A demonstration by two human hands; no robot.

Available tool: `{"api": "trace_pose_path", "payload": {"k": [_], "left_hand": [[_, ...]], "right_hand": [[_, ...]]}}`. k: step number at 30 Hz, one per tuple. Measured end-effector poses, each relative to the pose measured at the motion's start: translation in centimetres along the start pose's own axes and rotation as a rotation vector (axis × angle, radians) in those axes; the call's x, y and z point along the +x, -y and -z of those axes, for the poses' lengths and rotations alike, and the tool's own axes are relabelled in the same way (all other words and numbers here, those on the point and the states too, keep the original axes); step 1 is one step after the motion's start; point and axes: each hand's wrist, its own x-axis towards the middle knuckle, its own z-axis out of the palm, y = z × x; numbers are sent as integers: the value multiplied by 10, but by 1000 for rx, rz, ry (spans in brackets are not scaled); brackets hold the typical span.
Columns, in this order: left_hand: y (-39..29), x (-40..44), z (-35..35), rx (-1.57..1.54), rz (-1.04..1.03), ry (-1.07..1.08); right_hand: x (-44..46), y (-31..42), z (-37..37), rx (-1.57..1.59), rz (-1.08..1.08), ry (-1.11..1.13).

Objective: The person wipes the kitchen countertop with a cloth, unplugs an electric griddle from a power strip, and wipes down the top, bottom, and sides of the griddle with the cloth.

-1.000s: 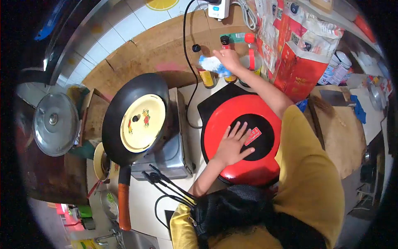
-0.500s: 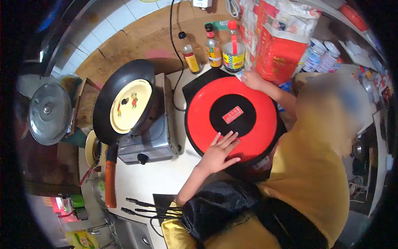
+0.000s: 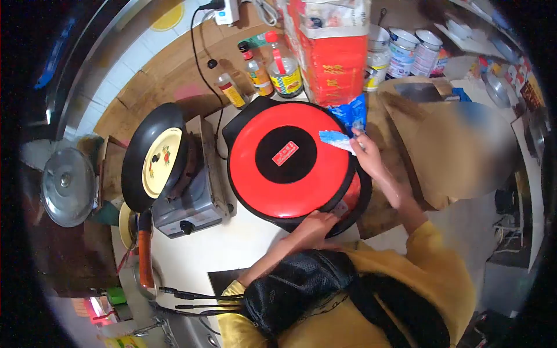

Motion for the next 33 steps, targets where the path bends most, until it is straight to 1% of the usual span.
{"api": "trace_pose_path", "payload": {"k": [1, 2, 4, 5, 6, 8, 10, 11, 12, 13, 14, 15, 16, 17, 18, 19, 20, 22, 23, 24, 26, 28, 29, 30, 32, 33], "left_hand": [[1, 1, 0, 41, 79, 98], [-2, -1, 2, 45, 83, 116], [-9, -8, 8, 52, 151, 85], [-8, -17, 10, -22, 112, 49], [-10, -27, 15, -17, 118, 67], [-21, -44, 26, 11, 218, 166], [-42, -51, 36, -510, 469, -6], [-45, -57, 39, -510, 483, 0], [-47, -64, 45, -393, 447, 66], [-47, -73, 51, -275, 407, 134], [-43, -90, 56, -274, 417, 148], [-35, -113, 58, -148, 467, 222], [-33, -124, 60, -21, 513, 293], [-33, -132, 59, -19, 520, 303], [-35, -135, 60, 53, 537, 278], [-38, -136, 61, 127, 551, 253], [-42, -134, 62, 134, 558, 264], [-59, -111, 65, -79, 777, 189], [-70, -91, 67, -171, 751, 125], [-68, -92, 55, -163, 752, 133], [-58, -103, 27, -134, 708, 62], [-78, -76, 29, 178, 702, 87], [-67, -87, 27, 76, 777, 167], [-61, -96, 20, 41, 741, 96], [-61, -97, 22, 93, 753, 164], [-59, -96, 23, 100, 751, 163]], "right_hand": [[-8, 0, 1, 75, -149, -103], [-17, -2, 3, 88, -160, -111], [-32, 0, 3, 242, -313, -136], [-43, 9, 2, 291, -315, -160], [-54, 8, 6, 265, -422, -39], [-77, 26, 1, 300, -289, -105], [-93, 36, 4, 425, -353, -40], [-97, 39, 10, 351, -463, 62], [-102, 34, 10, 360, -473, 64], [-110, 26, 7, 467, -493, 112], [-117, 16, 3, 576, -513, 158], [-123, 7, -1, 511, -453, 147], [-124, 3, -2, 520, -463, 144], [-123, -1, -4, 736, -600, 20], [-119, -6, -6, 952, -734, -109], [-115, -12, -6, 1039, -736, -222], [-107, -15, -10, 1099, -688, -327], [-90, -4, -18, 1026, -578, -358], [-88, -1, -28, 913, -439, -273], [-87, 3, -39, 797, -302, -190], [-94, 17, -58, 467, 196, -33], [-96, 22, -52, 384, 382, 83], [-93, 19, -54, 451, 392, 83], [-86, 16, -56, 457, 397, 77], [-65, 7, -60, 447, 386, 90], [-49, 0, -66, 435, 316, 93]]}}
